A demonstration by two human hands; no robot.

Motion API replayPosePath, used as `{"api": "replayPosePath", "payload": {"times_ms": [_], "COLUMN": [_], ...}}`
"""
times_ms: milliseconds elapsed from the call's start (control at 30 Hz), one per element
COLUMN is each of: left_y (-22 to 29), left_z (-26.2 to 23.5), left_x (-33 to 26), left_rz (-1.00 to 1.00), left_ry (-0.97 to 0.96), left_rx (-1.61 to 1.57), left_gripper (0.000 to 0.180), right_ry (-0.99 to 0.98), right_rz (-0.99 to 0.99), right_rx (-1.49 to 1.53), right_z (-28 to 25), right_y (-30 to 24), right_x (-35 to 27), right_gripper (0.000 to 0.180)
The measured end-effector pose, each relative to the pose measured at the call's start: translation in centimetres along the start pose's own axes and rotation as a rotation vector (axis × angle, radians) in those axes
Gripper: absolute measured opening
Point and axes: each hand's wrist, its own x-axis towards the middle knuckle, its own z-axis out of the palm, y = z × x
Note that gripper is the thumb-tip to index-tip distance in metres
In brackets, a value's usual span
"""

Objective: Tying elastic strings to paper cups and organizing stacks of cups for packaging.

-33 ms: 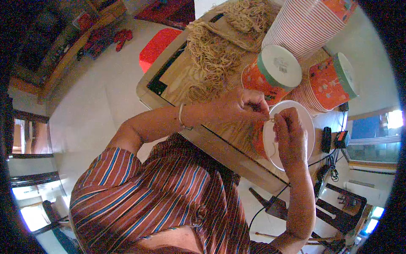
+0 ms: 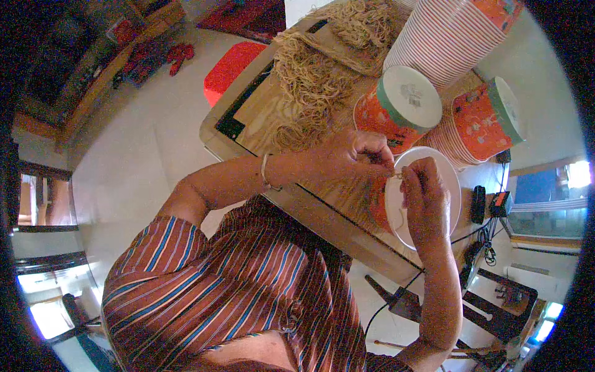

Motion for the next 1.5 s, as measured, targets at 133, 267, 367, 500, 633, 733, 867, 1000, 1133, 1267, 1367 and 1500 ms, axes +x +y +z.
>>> {"api": "replayPosePath", "payload": {"times_ms": [133, 267, 367, 500, 633, 733, 867, 1000, 1133, 1267, 1367, 1500], "left_y": [0.0, 0.2, 0.1, 0.6, -0.5, 1.3, 1.4, 0.9, 0.7, 1.1, 0.6, 0.8], "left_z": [0.4, 0.8, 1.2, 1.7, 1.3, 0.9, 1.2, 1.6, 1.9, 1.6, 1.9, 1.8], "left_x": [-0.4, -1.2, -1.5, -1.9, -1.4, -1.3, -0.2, 0.0, 0.5, 0.5, 0.8, 0.7], "left_rz": [0.139, 0.332, 0.418, 0.385, 0.342, 0.174, 0.319, 0.296, 0.31, 0.323, 0.351, 0.346], "left_ry": [0.075, 0.118, 0.207, 0.183, 0.164, 0.164, 0.162, 0.177, 0.184, 0.111, 0.162, 0.147], "left_rx": [0.268, 0.418, 0.434, 0.463, 0.362, 0.284, 0.295, 0.287, 0.202, 0.246, 0.286, 0.3], "left_gripper": [0.016, 0.013, 0.014, 0.015, 0.016, 0.019, 0.022, 0.023, 0.025, 0.018, 0.017, 0.016], "right_ry": [0.06, 0.148, 0.117, 0.07, 0.055, 0.054, 0.079, 0.071, 0.093, 0.114, 0.122, 0.165], "right_rz": [-0.03, -0.045, -0.028, -0.019, -0.089, -0.012, -0.19, -0.262, -0.264, -0.229, -0.275, -0.304], "right_rx": [-0.196, -0.239, -0.245, -0.183, -0.247, -0.309, -0.37, -0.391, -0.422, -0.394, -0.387, -0.385], "right_z": [0.3, 0.3, 0.2, 0.3, 0.4, 0.2, 0.2, 0.2, 0.2, 0.2, 0.0, -0.3], "right_y": [-0.2, -0.9, -1.7, -2.3, -1.9, -2.6, -2.0, -1.9, -2.2, -2.2, -2.5, -2.4], "right_x": [-0.2, -0.2, -0.5, -0.7, -0.3, -0.6, -0.5, -0.5, -0.6, -0.4, -0.6, -0.1], "right_gripper": [0.011, 0.011, 0.012, 0.012, 0.012, 0.012, 0.009, 0.008, 0.009, 0.01, 0.01, 0.01]}}
